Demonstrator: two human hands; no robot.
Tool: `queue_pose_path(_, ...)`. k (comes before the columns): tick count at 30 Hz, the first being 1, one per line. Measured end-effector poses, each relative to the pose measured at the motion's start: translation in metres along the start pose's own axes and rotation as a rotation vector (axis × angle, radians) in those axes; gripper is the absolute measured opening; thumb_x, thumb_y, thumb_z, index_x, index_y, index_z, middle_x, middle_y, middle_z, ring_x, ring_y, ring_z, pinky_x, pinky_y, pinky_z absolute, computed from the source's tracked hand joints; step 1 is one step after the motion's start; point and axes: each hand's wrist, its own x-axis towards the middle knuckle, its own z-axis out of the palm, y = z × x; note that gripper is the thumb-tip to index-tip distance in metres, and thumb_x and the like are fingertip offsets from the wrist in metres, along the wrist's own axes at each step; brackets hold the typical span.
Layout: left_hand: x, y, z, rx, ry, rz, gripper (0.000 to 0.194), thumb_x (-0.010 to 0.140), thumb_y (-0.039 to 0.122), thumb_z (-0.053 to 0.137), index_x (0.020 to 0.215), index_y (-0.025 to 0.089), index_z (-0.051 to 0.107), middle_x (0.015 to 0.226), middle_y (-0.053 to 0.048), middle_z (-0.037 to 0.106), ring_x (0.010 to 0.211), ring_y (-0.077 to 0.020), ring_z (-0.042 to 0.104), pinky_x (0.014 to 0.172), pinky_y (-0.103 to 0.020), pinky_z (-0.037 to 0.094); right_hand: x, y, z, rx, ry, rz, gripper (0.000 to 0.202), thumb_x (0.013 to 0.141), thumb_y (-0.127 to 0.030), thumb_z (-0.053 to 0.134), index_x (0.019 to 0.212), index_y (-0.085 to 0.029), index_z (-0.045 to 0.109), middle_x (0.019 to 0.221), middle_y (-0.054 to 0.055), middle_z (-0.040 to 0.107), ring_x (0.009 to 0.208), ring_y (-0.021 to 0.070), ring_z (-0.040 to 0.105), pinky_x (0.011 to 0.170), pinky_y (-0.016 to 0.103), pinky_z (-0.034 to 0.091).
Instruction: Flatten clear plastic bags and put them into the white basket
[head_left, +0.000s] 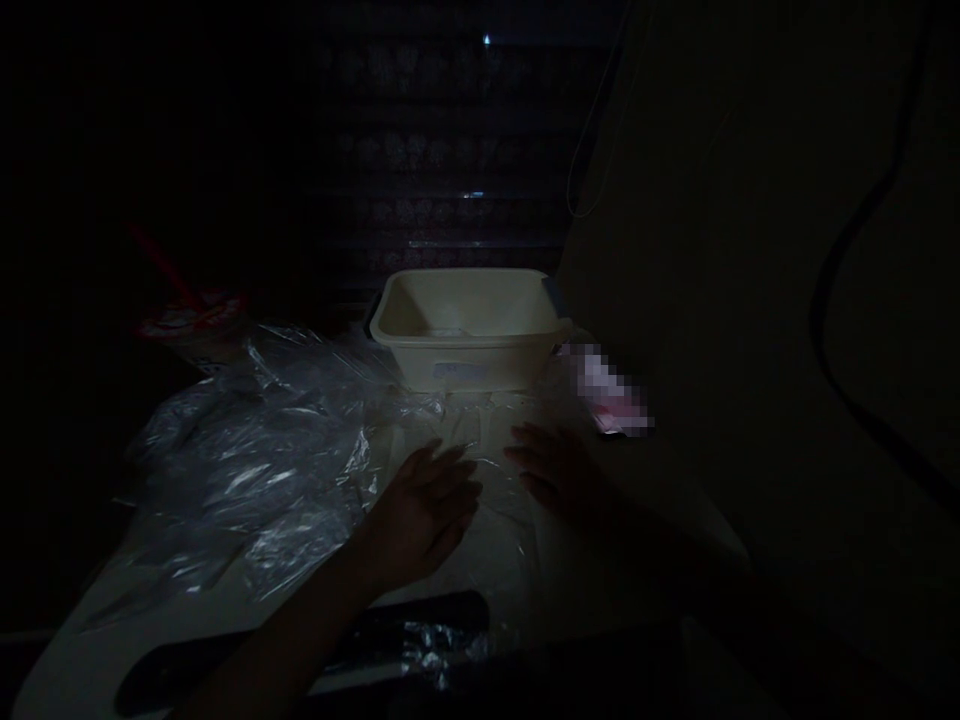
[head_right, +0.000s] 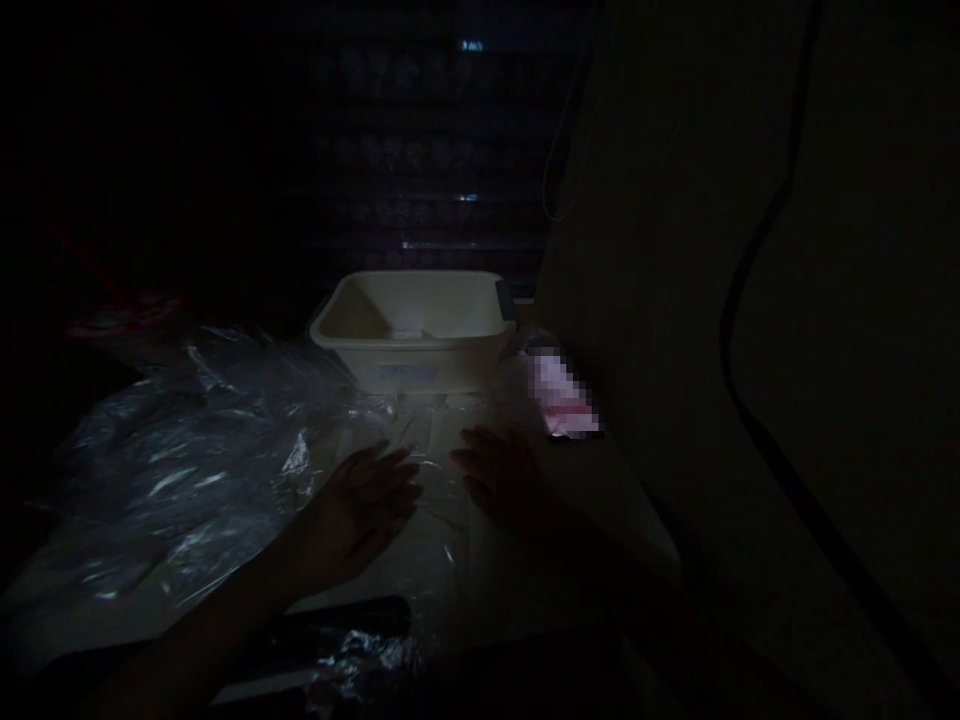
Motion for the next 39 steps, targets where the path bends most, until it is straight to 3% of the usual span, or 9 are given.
queue_pose_path(9,-0.005,-0.003,-0.006,0.065,0.025,0.009,0.025,0.077,0.026,0.04,0.095,0.021,0.056,0.115,-0.004,0.049,0.115,-0.023,0.029,0.095,-0.046,0.015,0.0,0.002,0.0,0.009,-0.023,0.006,0.034,0.08,-0.025,0.033,0.111,-0.022,0.046,0.124,0.005,0.038,0.115,0.0193,0.03,0.089,0.042,0.022)
queue_pose_path(13,0.002,0.001,-0.005,0.063,-0.041,0.052,0.039,0.079,0.022,0.035,0.118,0.018,0.037,0.128,-0.006,0.034,0.12,-0.0193,0.019,0.097,-0.044,0.014,-0.001,0.003,0.001,0.01,-0.026,-0.002,0.034,0.081,-0.026,0.032,0.111,-0.021,0.046,0.124,0.005,0.039,0.115,0.019,0.03,0.089,0.042,0.024)
queue_pose_path(16,0.004,0.003,0.0,0.038,-0.122,0.071,0.043,0.082,0.026,0.033,0.123,0.018,0.027,0.13,-0.007,0.029,0.121,-0.0194,0.014,0.097,-0.045,0.012,-0.001,0.003,0.002,0.008,-0.02,0.001,0.033,0.081,-0.026,0.031,0.11,-0.022,0.046,0.124,0.005,0.039,0.115,0.0188,0.03,0.089,0.041,0.024)
queue_pose_path(23,0.003,-0.001,0.005,0.014,-0.204,0.041,0.043,0.084,0.033,0.028,0.124,0.02,0.026,0.132,-0.01,0.023,0.122,-0.0213,0.013,0.094,-0.049,0.012,0.005,-0.007,0.004,-0.088,0.07,0.046,0.047,0.078,-0.04,0.034,0.118,-0.015,0.038,0.126,0.012,0.034,0.118,0.0253,0.021,0.09,0.045,0.02)
queue_pose_path(28,0.009,-0.004,0.001,0.003,-0.216,0.042,0.039,0.084,0.032,0.026,0.122,0.022,0.031,0.131,-0.009,0.026,0.122,-0.0208,0.013,0.094,-0.05,0.01,0.007,-0.008,0.0,-0.08,0.006,-0.041,0.068,0.071,-0.055,0.037,0.123,-0.011,0.03,0.129,0.015,0.028,0.12,0.0288,0.014,0.091,0.047,0.015)
queue_pose_path(32,0.01,-0.004,0.001,-0.004,-0.211,0.049,0.038,0.084,0.032,0.026,0.121,0.023,0.031,0.131,-0.008,0.027,0.121,-0.0211,0.014,0.093,-0.052,0.01,-0.009,-0.007,-0.002,-0.059,-0.046,-0.131,0.084,0.063,-0.065,0.037,0.126,-0.01,0.024,0.13,0.018,0.022,0.12,0.0306,0.01,0.09,0.05,0.015)
queue_pose_path(36,0.009,-0.004,0.001,0.001,-0.21,0.052,0.038,0.084,0.033,0.026,0.121,0.023,0.032,0.131,-0.008,0.027,0.121,-0.0214,0.014,0.093,-0.051,0.011,-0.028,-0.011,0.002,-0.078,-0.058,-0.178,0.078,0.067,-0.061,0.037,0.127,-0.014,0.02,0.131,0.017,0.022,0.12,0.0311,0.011,0.09,0.05,0.014)
queue_pose_path(39,0.009,-0.004,0.002,-0.002,-0.2,0.055,0.038,0.084,0.033,0.027,0.12,0.023,0.033,0.13,-0.008,0.028,0.121,-0.0214,0.015,0.093,-0.051,0.011,-0.026,-0.013,0.003,-0.07,-0.028,-0.137,0.077,0.069,-0.061,0.034,0.126,-0.011,0.023,0.13,0.018,0.023,0.12,0.0304,0.013,0.091,0.048,0.016)
